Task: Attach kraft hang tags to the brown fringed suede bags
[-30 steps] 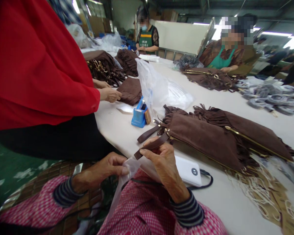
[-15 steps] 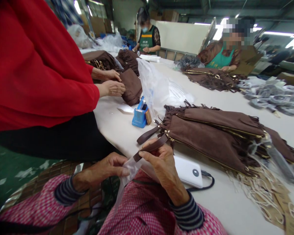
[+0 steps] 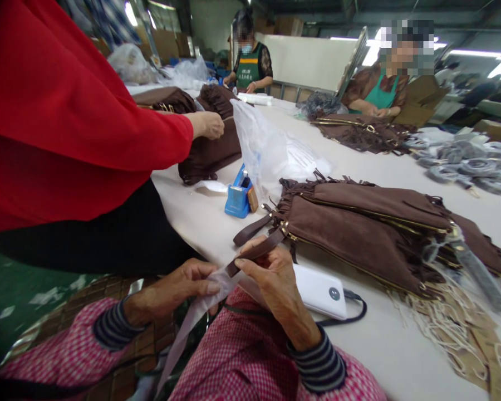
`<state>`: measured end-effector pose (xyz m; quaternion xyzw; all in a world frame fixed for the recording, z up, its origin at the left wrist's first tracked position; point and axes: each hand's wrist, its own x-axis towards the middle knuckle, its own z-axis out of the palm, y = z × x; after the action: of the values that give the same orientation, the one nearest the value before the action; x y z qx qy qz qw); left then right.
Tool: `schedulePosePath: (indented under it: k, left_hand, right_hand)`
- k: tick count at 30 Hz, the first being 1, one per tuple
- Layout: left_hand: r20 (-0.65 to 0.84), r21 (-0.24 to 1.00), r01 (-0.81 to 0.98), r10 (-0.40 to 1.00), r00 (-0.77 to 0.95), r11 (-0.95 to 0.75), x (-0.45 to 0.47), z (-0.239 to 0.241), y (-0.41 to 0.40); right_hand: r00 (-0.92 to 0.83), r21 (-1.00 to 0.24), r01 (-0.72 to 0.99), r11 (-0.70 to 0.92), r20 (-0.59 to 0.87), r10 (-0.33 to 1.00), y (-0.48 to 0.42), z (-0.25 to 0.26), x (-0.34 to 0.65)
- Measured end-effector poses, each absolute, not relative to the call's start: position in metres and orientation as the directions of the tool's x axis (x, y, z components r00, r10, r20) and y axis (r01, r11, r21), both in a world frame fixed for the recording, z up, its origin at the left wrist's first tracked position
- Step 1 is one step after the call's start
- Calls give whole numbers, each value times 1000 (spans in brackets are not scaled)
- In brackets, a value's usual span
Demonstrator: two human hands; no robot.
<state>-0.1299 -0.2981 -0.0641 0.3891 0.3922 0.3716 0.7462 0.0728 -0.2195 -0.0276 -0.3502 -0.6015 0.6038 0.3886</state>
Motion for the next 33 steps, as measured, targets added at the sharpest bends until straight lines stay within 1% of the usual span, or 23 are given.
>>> schedulePosePath:
  k: [3, 7, 11, 17, 20, 25, 29, 33]
  left_hand:
    - [-304, 866, -228, 830, 468, 446, -130, -59, -297]
    - [-296, 872, -228, 838, 458, 432, -130, -58, -297]
    - [-290, 872, -225, 828, 479, 435, -127, -56, -295]
    - [-293, 904, -142, 825, 483, 404, -126, -53, -291]
    - [-299, 900, -142, 820, 487, 413, -126, -55, -290]
    - [-327, 883, -160, 822, 465, 442, -123, -62, -289]
    - [-326, 887, -189, 861, 389, 421, -116, -62, -286]
    - [-314, 889, -226, 890, 330, 398, -111, -58, -284]
  right_hand:
    - [-459, -999, -42, 14, 31, 888, -220, -26, 74]
    - [-476, -999, -32, -1, 15, 879, -220, -25, 74]
    - [-494, -1000, -16, 18, 24, 869, -219, -25, 75]
    - [-519, -1000, -6, 27, 26, 854, -218, -24, 77]
    - [-545, -1000, -11, -3, 4, 838, -219, -25, 77]
    - [-509, -1000, -9, 5, 9, 861, -219, -27, 75]
    - [-476, -999, 18, 29, 17, 880, -219, -29, 74]
    - [-502, -999, -30, -33, -14, 865, -218, -31, 74]
